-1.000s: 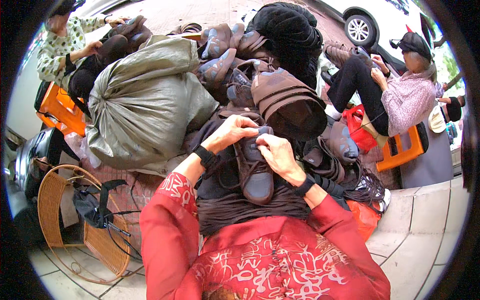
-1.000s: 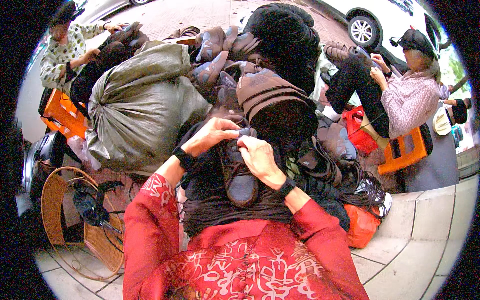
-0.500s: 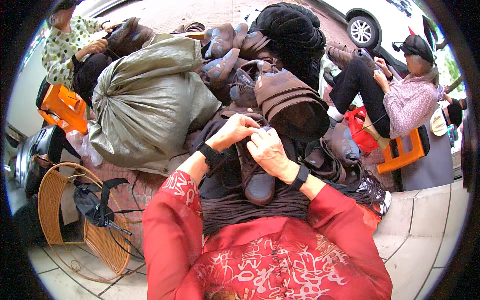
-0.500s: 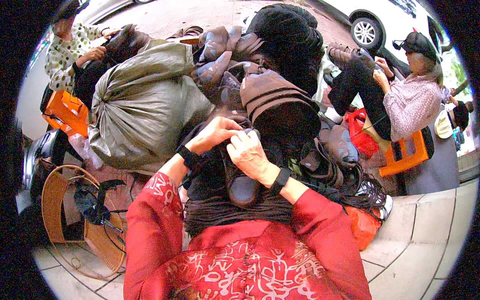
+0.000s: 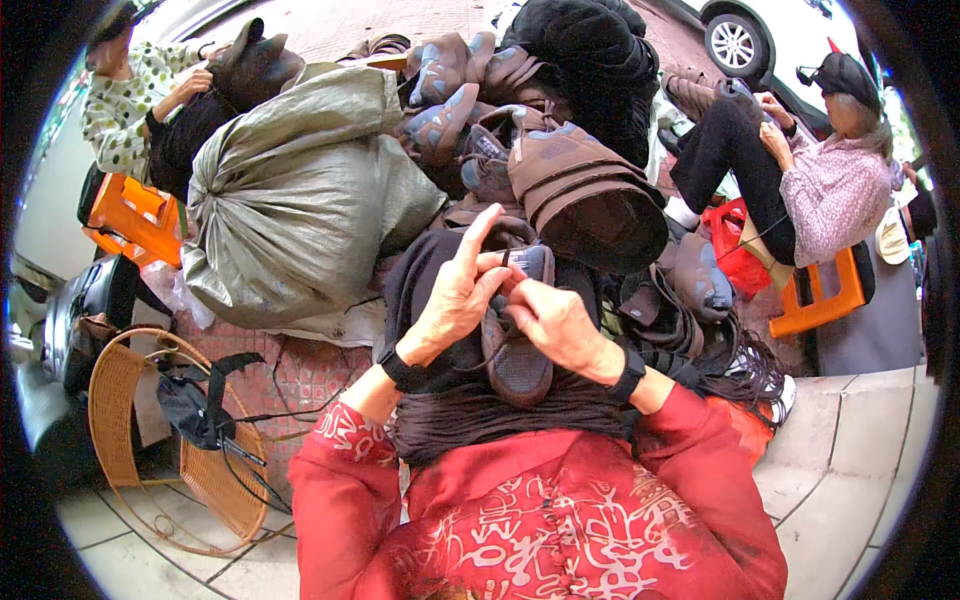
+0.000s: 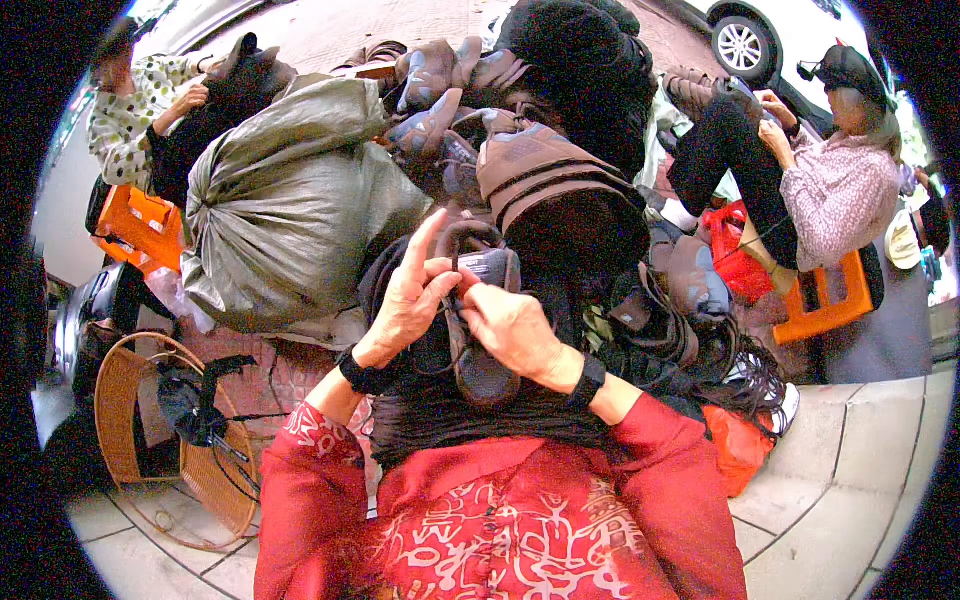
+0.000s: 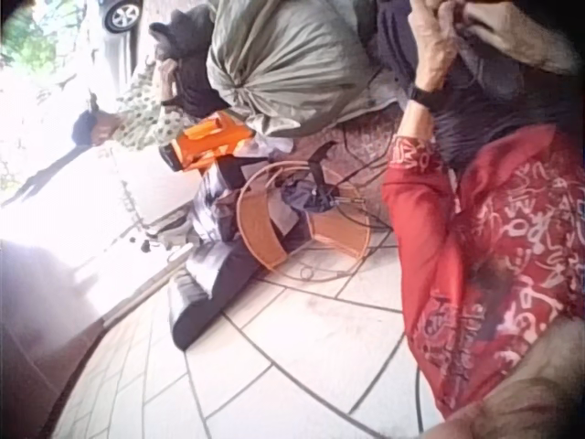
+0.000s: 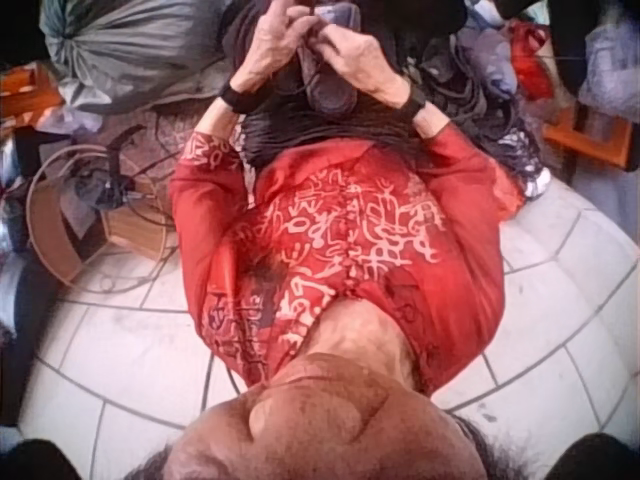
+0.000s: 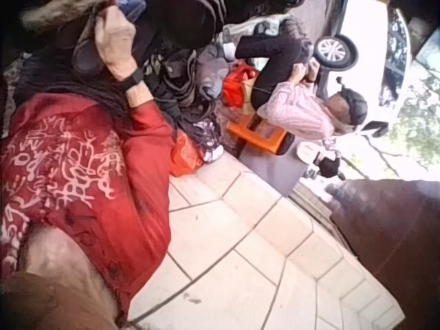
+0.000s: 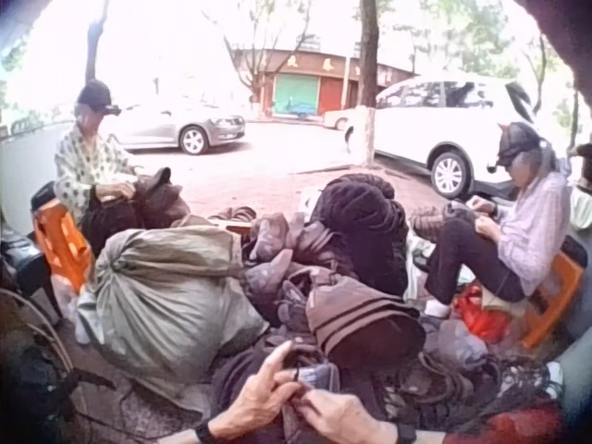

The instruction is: Lacing shoelaces through the eyelets of a new shoe during manufacturing or assembly.

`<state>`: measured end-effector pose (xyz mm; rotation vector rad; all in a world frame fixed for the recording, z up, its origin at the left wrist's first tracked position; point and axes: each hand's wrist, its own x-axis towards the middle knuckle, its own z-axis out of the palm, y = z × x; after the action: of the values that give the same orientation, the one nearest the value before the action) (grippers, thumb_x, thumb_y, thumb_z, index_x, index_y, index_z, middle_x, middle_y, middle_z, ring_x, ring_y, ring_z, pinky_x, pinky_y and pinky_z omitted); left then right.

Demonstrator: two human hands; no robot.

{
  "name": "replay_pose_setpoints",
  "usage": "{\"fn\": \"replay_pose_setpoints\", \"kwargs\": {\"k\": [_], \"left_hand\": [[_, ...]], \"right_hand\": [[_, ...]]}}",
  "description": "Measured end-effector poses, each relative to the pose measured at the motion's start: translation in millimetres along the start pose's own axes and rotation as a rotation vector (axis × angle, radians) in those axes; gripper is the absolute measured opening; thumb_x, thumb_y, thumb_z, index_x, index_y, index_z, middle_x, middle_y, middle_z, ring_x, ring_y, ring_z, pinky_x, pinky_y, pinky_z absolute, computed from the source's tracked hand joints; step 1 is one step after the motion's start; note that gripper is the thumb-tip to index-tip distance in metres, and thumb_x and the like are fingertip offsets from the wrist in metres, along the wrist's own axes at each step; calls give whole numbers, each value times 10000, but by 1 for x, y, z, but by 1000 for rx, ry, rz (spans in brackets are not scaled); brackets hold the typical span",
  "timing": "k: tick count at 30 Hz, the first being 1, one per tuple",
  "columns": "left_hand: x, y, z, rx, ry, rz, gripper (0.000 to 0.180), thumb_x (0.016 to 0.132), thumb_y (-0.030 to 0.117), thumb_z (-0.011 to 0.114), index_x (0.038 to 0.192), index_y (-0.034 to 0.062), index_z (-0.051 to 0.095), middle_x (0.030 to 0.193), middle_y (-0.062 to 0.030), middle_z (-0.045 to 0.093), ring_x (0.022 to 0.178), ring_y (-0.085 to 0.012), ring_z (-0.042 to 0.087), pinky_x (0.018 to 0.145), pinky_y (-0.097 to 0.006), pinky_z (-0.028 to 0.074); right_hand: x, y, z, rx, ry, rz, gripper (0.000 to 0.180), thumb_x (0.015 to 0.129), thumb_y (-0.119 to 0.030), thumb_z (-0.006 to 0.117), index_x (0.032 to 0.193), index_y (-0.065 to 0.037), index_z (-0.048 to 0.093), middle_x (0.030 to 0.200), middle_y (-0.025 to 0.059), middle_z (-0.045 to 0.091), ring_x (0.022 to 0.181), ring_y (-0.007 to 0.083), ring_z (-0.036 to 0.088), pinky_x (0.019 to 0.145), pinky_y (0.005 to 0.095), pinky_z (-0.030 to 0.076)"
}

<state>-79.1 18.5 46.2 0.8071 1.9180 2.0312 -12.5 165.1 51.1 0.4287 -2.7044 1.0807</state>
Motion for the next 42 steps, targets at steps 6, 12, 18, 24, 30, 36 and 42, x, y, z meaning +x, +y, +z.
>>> {"fn": "replay_pose_setpoints", "kwargs": {"k": [6, 12, 18, 24, 30, 36, 42], "left_hand": [[0, -9, -7, -326, 14, -91, 153, 872, 34, 509, 1021, 2, 530, 879, -75, 629, 732, -93, 557, 671, -229, 457], [-3, -3, -6, -137, 45, -53, 35, 798, 32, 608, 833, 38, 613, 778, -2, 583, 750, -90, 542, 694, -220, 426], [7, -17, -14, 827, -39, 495, 142, 636, 83, 682, 762, 94, 617, 747, -53, 543, 818, -258, 516, 837, -373, 406], [2, -31, -20, 979, -185, 627, 131, 637, 65, 634, 756, 67, 578, 776, -57, 505, 863, -250, 495, 864, -404, 382], [-5, -30, -18, 915, -164, 519, 117, 648, 28, 627, 746, 43, 564, 753, -80, 507, 829, -262, 492, 763, -361, 399], [-5, -32, -13, 870, -105, 525, 115, 667, 25, 628, 744, 52, 548, 756, -73, 511, 817, -260, 498, 771, -353, 392], [-5, -40, -10, 989, -219, 433, 94, 712, 106, 617, 777, 75, 557, 770, -66, 522, 819, -249, 490, 777, -361, 357]], "right_hand": [[-1, 11, -3, 19, 19, 70, 195, 733, -154, 647, 847, -15, 573, 758, 158, 580, 713, 317, 587, 627, 391, 466], [-2, 23, -3, -90, -117, 102, 212, 731, -199, 635, 754, -1, 565, 695, 167, 573, 668, 338, 578, 604, 407, 452], [-2, 26, -2, 164, -132, 216, 175, 740, -146, 672, 727, 0, 577, 568, 84, 537, 500, 109, 486, 457, 281, 374], [0, 30, -6, 320, -140, 270, 157, 747, -143, 668, 734, -7, 591, 571, 31, 536, 527, 80, 483, 471, 251, 386], [0, 35, -5, 354, -145, 282, 154, 755, -143, 660, 730, -8, 591, 584, 19, 546, 541, 72, 488, 481, 240, 394], [-2, 34, -4, 331, -148, 289, 200, 742, -201, 651, 726, -11, 593, 599, 85, 578, 533, 132, 539, 497, 287, 422], [-4, 31, -4, 296, -118, 243, 169, 760, -149, 659, 743, 2, 585, 554, 26, 519, 518, 73, 468, 472, 245, 378]]}}
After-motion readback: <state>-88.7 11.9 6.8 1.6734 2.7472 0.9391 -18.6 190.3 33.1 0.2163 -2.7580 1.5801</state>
